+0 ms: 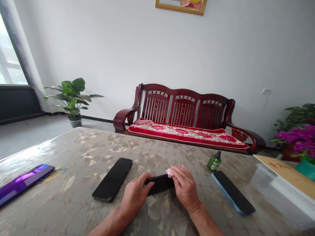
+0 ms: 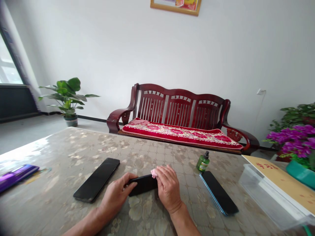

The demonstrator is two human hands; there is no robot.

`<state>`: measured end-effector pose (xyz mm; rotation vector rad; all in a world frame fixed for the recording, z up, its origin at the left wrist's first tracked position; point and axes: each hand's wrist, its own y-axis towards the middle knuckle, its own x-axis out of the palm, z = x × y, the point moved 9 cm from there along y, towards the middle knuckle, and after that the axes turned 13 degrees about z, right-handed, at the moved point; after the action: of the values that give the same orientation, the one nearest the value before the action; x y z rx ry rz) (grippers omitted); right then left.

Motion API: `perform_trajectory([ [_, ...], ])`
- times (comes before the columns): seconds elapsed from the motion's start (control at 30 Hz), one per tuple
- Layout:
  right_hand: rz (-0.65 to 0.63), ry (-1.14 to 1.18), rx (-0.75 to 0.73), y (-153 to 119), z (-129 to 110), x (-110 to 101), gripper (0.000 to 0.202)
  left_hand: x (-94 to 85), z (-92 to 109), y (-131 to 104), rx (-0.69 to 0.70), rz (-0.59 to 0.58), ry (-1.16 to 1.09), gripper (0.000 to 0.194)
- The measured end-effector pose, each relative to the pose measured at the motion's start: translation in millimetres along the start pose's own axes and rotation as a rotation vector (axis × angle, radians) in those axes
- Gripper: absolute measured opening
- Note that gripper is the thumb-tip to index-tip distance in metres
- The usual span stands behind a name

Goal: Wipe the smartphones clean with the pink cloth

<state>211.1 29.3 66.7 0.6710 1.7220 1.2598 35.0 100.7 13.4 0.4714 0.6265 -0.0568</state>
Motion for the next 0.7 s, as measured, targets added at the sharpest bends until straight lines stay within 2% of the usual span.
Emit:
perform_trajectory([
  [0.1,0.0,0.001,-0.009,-1.3,-9.1,1.9,0.031,-1.0,2.0,-2.0,0.029,0.025,0.005,0.012],
  [0.27,-0.086,0.072,-0.063,-2.5,-44.9,14.8,0.036,-2.2,16.2,-7.6,0.117,0.041,-0.03,0.009],
  [0.33,-0.1,0.078,-0.08,-2.8,-50.1,17.0,0.037,-2.2,17.6,-7.4,0.121,0.032,-0.028,0.009],
  [0.43,-0.078,0.057,-0.066,-3.2,-37.5,13.7,0.037,-1.3,12.1,-4.6,0.086,0.015,0.009,0.011],
  [0.6,-0.015,-0.009,0.022,-5.9,1.9,3.3,0.037,0.0,-0.6,-1.4,0.011,0.009,0.069,0.012],
  [0.7,0.01,-0.014,0.038,-6.0,4.2,1.0,0.038,0.2,-1.1,-2.7,0.012,0.019,0.061,0.012],
])
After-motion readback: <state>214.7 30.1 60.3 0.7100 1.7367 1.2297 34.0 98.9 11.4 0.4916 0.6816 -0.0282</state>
